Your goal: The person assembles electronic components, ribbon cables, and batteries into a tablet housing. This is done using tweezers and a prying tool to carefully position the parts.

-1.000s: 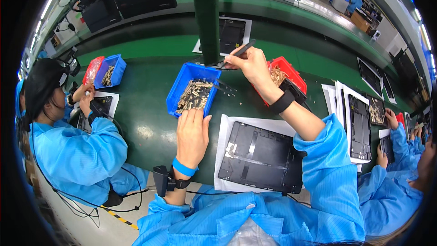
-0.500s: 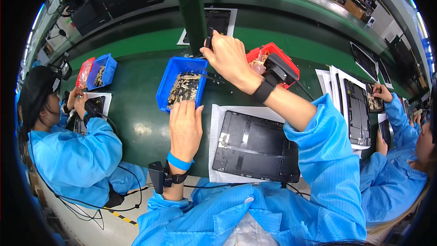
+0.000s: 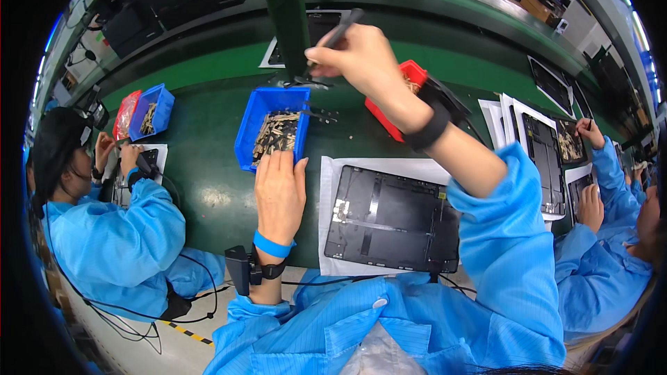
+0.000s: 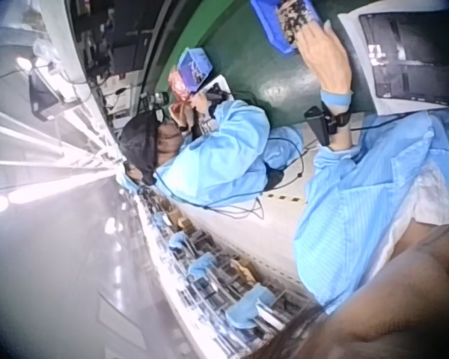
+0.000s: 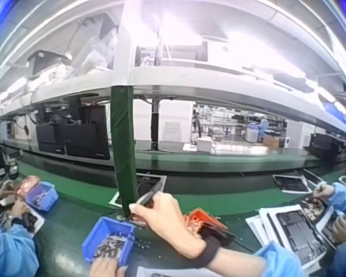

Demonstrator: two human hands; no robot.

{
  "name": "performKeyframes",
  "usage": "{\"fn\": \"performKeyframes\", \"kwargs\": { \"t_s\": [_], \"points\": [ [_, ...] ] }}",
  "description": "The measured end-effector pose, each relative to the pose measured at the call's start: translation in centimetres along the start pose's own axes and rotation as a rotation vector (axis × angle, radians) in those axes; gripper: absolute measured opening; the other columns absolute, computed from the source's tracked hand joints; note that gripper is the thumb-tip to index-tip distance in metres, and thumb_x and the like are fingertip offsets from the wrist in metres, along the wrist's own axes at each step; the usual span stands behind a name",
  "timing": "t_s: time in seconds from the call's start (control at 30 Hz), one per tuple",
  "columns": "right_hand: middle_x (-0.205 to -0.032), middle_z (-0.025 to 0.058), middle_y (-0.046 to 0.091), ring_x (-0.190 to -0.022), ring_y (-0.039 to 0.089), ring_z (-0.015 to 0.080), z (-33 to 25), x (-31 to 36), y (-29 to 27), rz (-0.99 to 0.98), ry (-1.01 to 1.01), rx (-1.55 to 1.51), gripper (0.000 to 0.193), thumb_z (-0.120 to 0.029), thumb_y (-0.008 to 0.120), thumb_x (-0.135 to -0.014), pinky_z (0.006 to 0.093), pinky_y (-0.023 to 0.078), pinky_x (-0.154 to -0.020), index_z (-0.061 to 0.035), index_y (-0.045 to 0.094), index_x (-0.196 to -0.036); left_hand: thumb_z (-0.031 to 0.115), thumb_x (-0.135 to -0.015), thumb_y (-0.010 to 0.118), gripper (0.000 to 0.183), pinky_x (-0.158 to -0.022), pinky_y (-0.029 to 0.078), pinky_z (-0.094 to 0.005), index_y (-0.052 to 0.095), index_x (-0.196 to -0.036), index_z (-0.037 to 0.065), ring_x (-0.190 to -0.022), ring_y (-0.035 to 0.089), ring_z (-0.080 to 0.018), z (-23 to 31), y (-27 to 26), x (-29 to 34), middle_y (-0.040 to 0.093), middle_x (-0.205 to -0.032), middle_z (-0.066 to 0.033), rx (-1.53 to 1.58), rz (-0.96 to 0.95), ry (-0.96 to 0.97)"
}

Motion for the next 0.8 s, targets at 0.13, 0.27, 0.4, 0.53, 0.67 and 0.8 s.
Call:
{"fn": "performKeyframes", "kwargs": {
  "t_s": [0.13, 0.27, 0.4, 0.53, 0.67, 0.8],
  "points": [
    [-0.072, 0.0087, 0.070, -0.065, 0.067, 0.0140, -2.2, 9.6, -5.3, 0.124, -0.111, 0.229, 0.018, -0.015, 0.076, -0.083, 0.0269, 0.051, -0.061, 0.0017, 0.070, -0.088, 0.004, -0.087, 0.066, 0.014, -0.080, 0.045, -0.0446, 0.061, -0.099, -0.003, -0.088, 0.055, -0.0370, 0.8, -1.0, -0.2, 0.059, -0.090, -0.0163, 0.018, 0.090, -0.019],
    [-0.083, 0.0105, 0.071, -0.076, 0.070, 0.0152, 0.8, 17.0, -6.9, 0.100, 0.009, 0.211, 0.013, -0.006, 0.073, -0.085, 0.0278, 0.055, -0.070, 0.0039, 0.068, -0.092, 0.002, -0.080, 0.071, 0.022, -0.084, 0.046, -0.0436, 0.065, -0.100, -0.001, -0.096, 0.058, -0.0351, 4.3, -1.9, 0.7, 0.062, -0.101, -0.0137, 0.077, 0.110, 0.247],
    [-0.085, 0.0108, 0.071, -0.079, 0.071, 0.0167, 4.2, 18.7, -6.0, 0.090, 0.150, 0.201, 0.012, -0.004, 0.072, -0.086, 0.0289, 0.057, -0.072, 0.0051, 0.067, -0.092, 0.006, -0.076, 0.073, 0.026, -0.096, 0.047, -0.0430, 0.069, -0.101, 0.002, -0.113, 0.058, -0.0336, 6.8, 2.7, 1.6, 0.061, -0.117, -0.0141, 0.217, -0.269, 0.413],
    [-0.088, 0.0095, 0.072, -0.081, 0.071, 0.0151, 4.7, 18.1, -4.3, 0.043, 0.077, 0.233, 0.013, -0.005, 0.072, -0.087, 0.0273, 0.057, -0.072, 0.0041, 0.067, -0.094, 0.010, -0.077, 0.074, 0.029, -0.097, 0.048, -0.0429, 0.069, -0.105, 0.002, -0.118, 0.057, -0.0339, 6.3, 4.0, 1.9, 0.060, -0.122, -0.0142, 0.109, -0.284, 0.413],
    [-0.090, 0.0127, 0.068, -0.078, 0.070, 0.0218, 5.2, 18.2, -3.8, 0.061, 0.046, 0.225, 0.011, -0.004, 0.069, -0.088, 0.0314, 0.057, -0.071, 0.0065, 0.066, -0.093, 0.010, -0.079, 0.074, 0.030, -0.095, 0.050, -0.0410, 0.068, -0.107, 0.001, -0.117, 0.058, -0.0328, 5.6, 4.2, 2.1, 0.060, -0.122, -0.0146, 0.112, -0.256, 0.333],
    [-0.090, 0.0124, 0.068, -0.079, 0.070, 0.0219, 5.2, 18.1, -3.8, 0.063, 0.023, 0.264, 0.011, -0.004, 0.069, -0.088, 0.0312, 0.057, -0.070, 0.0058, 0.067, -0.093, 0.013, -0.080, 0.072, 0.032, -0.095, 0.049, -0.0402, 0.066, -0.108, -0.002, -0.118, 0.055, -0.0326, 5.6, 4.3, 2.2, 0.059, -0.123, -0.0169, 0.118, -0.271, 0.354]
  ]
}}
Point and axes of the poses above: each hand's wrist, its own x-axis away from the middle knuckle, its own y-axis out of the palm, z = x × y, the point moved 8 cm from there along -x, towards the middle knuckle
